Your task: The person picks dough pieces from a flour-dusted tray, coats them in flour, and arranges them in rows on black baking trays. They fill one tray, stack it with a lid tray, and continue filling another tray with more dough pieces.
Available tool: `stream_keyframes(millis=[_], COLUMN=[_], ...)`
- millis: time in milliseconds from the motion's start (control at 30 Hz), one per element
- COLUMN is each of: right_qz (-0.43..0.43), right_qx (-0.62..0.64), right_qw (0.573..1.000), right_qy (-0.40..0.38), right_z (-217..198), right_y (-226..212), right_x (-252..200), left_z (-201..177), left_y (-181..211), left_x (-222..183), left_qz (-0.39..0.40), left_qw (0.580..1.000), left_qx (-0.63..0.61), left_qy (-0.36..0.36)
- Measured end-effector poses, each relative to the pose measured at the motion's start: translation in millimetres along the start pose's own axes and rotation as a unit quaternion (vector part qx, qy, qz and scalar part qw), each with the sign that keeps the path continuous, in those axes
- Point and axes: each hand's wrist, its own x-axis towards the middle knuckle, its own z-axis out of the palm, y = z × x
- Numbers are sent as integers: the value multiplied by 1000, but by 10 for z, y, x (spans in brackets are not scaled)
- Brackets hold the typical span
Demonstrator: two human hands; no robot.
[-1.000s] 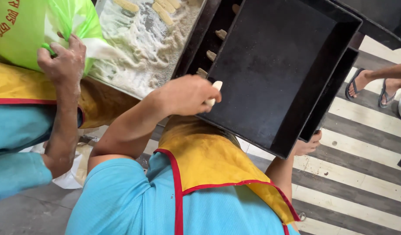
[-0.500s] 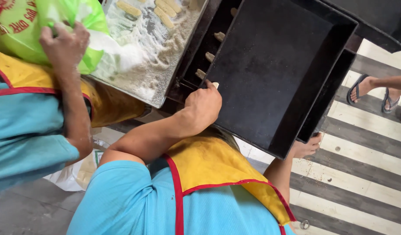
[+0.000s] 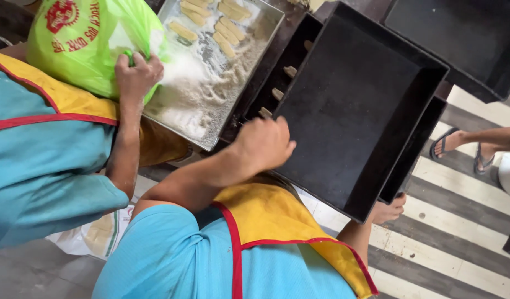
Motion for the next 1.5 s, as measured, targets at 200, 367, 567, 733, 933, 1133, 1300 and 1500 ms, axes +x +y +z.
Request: stream_keyframes(millis=[200,367,567,733,933,1133,1300,1500], right_qz=[41,56,65,29,9,-37,-5,74], right_qx=[-17,-5,-11,-25,-28,-44,-25,2], right_qw=[999,998,997,997,994,989,998,997], right_qy=[-10,11,27,72,107,133,63,-23], right_z=[-53,-82,-79,-172,137,64,-26,-174], right_y=[-123,-174,-245,-334,-97,-54,-132,-270], right_x=[-11,-34,-18,-85,7,-37,-11,-29], left_z=[-55,573,608,971,902,259,-354,-421], left_y=[-1377,-2788,-2665,-2945,-2801,-1927,-1110,-336], left_x=[1131,2296,2144,2274,2104,1243,614,384], left_qz=[-119,-290,-354,-278,-185,-10,129,342], left_qw=[966,929,902,894,885,875,932,881], left_qx=[-47,-80,-143,-142,-221,-317,-252,-323], left_qy=[224,214,202,323,366,365,225,55])
